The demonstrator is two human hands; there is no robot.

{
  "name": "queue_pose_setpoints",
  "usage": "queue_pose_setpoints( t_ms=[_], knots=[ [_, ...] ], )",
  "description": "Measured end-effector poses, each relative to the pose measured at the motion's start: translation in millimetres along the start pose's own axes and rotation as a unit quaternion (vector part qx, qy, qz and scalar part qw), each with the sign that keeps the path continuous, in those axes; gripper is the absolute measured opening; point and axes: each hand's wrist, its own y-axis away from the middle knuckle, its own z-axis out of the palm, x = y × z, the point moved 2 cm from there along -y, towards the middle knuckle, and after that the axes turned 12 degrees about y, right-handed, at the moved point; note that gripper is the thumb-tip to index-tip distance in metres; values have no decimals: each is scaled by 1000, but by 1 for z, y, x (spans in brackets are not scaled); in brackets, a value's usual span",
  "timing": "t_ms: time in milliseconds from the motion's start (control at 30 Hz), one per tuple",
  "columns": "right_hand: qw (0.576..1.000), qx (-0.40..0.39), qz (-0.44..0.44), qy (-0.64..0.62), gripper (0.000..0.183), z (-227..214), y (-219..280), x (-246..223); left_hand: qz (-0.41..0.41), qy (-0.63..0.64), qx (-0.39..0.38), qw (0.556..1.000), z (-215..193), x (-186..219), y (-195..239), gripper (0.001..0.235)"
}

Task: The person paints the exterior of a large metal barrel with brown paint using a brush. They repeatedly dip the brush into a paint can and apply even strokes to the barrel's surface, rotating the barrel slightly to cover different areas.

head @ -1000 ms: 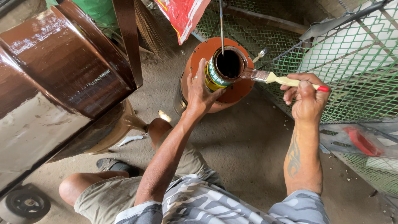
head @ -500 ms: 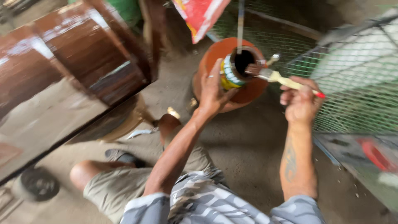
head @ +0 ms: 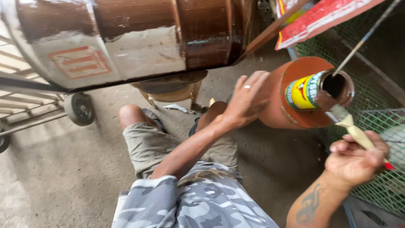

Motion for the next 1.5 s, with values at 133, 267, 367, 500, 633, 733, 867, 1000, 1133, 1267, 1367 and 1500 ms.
queue_pose_setpoints(
  t_ms=[133, 267, 367, 500, 633, 733, 867, 1000, 1133, 1267, 1367, 1500],
  knots=[
    [987, -128, 42, -89, 51, 94, 11, 27, 52, -131, 119, 983, -100, 0, 38, 64],
    [968, -216, 54, -116, 47, 208, 19, 48, 8, -287, 188, 939, -173, -4, 71, 46],
    [962, -260, 21, -85, 49, 288, 24, 46, -10, -337, 227, 913, -214, -10, 84, 42],
    [943, -305, -131, -2, 42, 363, 28, 31, -23, -410, 279, 868, -252, -22, 91, 44],
    [929, -319, -176, 57, 31, 399, 29, 27, -71, -394, 267, 877, -269, -25, 102, 47],
    [918, -314, -215, 112, 28, 406, 37, 31, -82, -390, 257, 880, -275, -27, 104, 47],
    [882, -305, -276, 228, 27, 390, 63, 33, -81, -389, 244, 884, -276, -35, 114, 46],
    [875, -315, -266, 254, 28, 383, 76, 28, -55, -450, 254, 855, -296, -42, 114, 42],
    [868, -315, -292, 248, 31, 385, 60, 17, -79, -434, 258, 860, -308, -41, 128, 44],
    [871, -302, -300, 246, 32, 394, 39, 7, -82, -465, 246, 846, -309, -48, 125, 49],
    [868, -338, -279, 233, 33, 401, 31, -8, -75, -493, 227, 837, -301, -58, 125, 49],
    [816, -408, -306, 270, 34, 406, 12, -37, -77, -487, 215, 843, -296, -65, 127, 51]
  ],
)
